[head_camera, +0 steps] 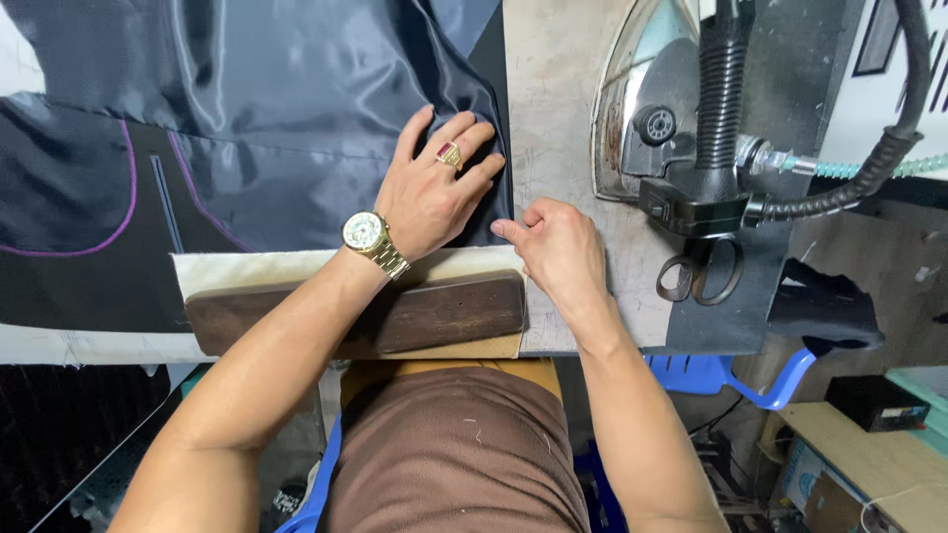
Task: The person irons pieces of a suit jacket lining and shell, uses a wooden block to press seams, and marks the fabric with a tool.
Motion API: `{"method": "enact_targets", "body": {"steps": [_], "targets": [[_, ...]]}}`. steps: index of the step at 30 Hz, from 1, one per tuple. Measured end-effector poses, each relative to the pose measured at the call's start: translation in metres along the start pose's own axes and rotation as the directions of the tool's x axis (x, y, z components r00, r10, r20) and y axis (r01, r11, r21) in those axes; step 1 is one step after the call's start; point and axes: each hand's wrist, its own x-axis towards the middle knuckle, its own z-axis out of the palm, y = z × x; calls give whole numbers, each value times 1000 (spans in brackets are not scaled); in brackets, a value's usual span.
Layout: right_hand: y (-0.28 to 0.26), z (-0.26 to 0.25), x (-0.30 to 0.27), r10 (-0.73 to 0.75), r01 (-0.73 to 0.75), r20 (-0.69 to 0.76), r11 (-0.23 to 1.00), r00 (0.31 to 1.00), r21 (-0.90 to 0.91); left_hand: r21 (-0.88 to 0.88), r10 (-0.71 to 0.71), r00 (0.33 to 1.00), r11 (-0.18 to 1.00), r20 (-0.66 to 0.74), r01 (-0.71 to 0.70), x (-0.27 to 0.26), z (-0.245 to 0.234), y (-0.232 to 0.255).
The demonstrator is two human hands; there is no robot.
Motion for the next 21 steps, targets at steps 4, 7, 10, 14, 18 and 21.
{"method": "enact_targets", "body": {"steps": [4,7,10,14,18,21], "targets": [[-7,2,-1,21,-20,-26,999,999,50,1,26,1000,1000,7,-26,-4,-1,-4],[-3,3,3,15,-12,-30,993,999,116,-39,39,999,998,12,-39,-6,-3,-6],[-2,4,4,0,2,-12,988,1000,155,-80,49,998,995,-25,-51,-13,-12,-13],[-5,0,5,33,-34,8,981,999,192,-55,65,998,996,-8,-65,-19,-15,-22],[-1,1,6,24,-27,19,975,1000,219,-19,69,998,997,-1,-69,-15,-14,-24],[3,3,4,-52,53,-9,977,999,206,-37,99,994,994,-51,-101,-15,-13,-19]]}}
